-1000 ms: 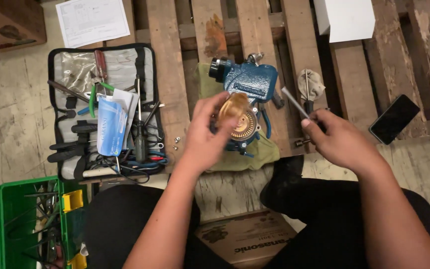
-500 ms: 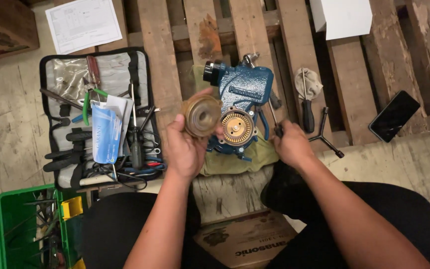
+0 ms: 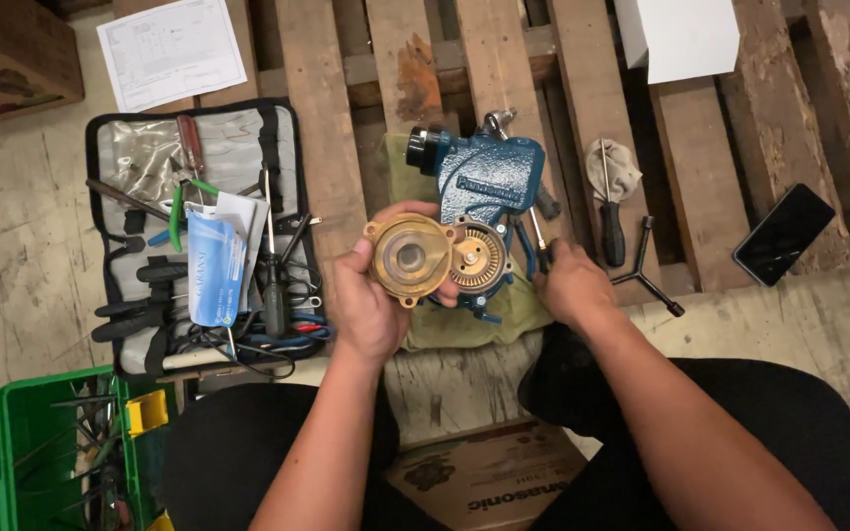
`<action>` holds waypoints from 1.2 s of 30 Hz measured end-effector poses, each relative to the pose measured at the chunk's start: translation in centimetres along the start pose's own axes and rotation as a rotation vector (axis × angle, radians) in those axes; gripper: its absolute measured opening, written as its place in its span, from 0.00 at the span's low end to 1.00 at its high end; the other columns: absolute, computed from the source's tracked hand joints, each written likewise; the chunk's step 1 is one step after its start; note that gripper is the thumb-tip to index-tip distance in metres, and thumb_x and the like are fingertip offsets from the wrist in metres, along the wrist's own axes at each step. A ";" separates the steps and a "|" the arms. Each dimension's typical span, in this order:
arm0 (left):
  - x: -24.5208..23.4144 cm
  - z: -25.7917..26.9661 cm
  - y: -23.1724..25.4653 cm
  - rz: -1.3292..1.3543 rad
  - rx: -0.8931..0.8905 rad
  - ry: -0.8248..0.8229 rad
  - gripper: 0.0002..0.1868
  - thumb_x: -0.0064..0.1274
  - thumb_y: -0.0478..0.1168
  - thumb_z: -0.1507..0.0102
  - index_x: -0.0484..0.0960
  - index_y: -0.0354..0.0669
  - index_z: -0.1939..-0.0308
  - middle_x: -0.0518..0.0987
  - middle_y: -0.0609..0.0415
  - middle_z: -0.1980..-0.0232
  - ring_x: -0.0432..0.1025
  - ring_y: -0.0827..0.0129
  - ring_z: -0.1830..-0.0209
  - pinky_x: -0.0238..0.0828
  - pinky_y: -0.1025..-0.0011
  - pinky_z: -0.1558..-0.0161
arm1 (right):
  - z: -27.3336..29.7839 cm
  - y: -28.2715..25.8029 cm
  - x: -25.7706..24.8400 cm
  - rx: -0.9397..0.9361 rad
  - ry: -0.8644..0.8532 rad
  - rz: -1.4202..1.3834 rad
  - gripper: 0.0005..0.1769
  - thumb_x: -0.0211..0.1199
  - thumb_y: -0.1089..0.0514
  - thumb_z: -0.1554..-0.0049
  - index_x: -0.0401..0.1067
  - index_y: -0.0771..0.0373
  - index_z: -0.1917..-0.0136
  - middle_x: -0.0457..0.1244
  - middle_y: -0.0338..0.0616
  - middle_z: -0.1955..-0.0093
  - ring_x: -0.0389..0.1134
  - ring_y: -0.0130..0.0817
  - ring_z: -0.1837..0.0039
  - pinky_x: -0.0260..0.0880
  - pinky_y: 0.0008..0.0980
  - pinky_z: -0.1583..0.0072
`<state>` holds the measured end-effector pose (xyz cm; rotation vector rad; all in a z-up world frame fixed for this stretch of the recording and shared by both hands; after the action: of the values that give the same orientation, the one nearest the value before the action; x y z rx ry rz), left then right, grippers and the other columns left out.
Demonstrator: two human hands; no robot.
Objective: Disassembling a blue mechanical pump component to inspect internal gears and diaphragm using a screwdriver and pliers.
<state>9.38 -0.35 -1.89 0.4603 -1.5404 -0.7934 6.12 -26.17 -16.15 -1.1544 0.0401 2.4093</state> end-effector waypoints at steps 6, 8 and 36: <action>-0.3 0.5 -1.4 0.038 -0.028 -0.011 0.41 0.26 0.58 0.36 0.64 0.22 0.35 0.79 0.26 0.67 0.80 0.51 0.79 0.83 0.62 0.78 | -0.7 1.1 -0.4 0.015 -0.062 0.052 0.38 0.56 0.41 0.39 0.58 0.63 0.22 0.63 0.62 0.31 0.64 0.61 0.27 0.65 0.58 0.30; 0.4 0.7 -0.8 0.013 -0.020 -0.034 0.41 0.26 0.58 0.36 0.65 0.21 0.36 0.80 0.28 0.68 0.80 0.53 0.79 0.83 0.64 0.78 | -0.7 1.3 -0.7 0.017 -0.067 0.049 0.38 0.56 0.41 0.39 0.58 0.63 0.22 0.63 0.63 0.31 0.64 0.61 0.27 0.65 0.58 0.30; 2.5 1.9 0.8 -0.033 0.008 -0.161 0.38 0.41 0.64 0.32 0.76 0.31 0.37 0.82 0.43 0.49 0.74 0.72 0.69 0.76 0.77 0.68 | 19.9 -13.0 -16.7 -0.943 0.597 -0.241 0.15 0.61 0.70 0.47 0.80 0.62 0.48 0.67 0.49 0.45 0.64 0.32 0.59 0.64 0.29 0.62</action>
<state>7.36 -1.10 0.47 0.4368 -1.6892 -0.8671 6.04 -16.74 11.36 -2.0845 -1.0653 1.7670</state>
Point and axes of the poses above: each hand's wrist, its own z-axis away from the middle knuckle, its own x-axis out of the palm, y = z × x, the point moved 8 cm from there along -z, towards the middle knuckle
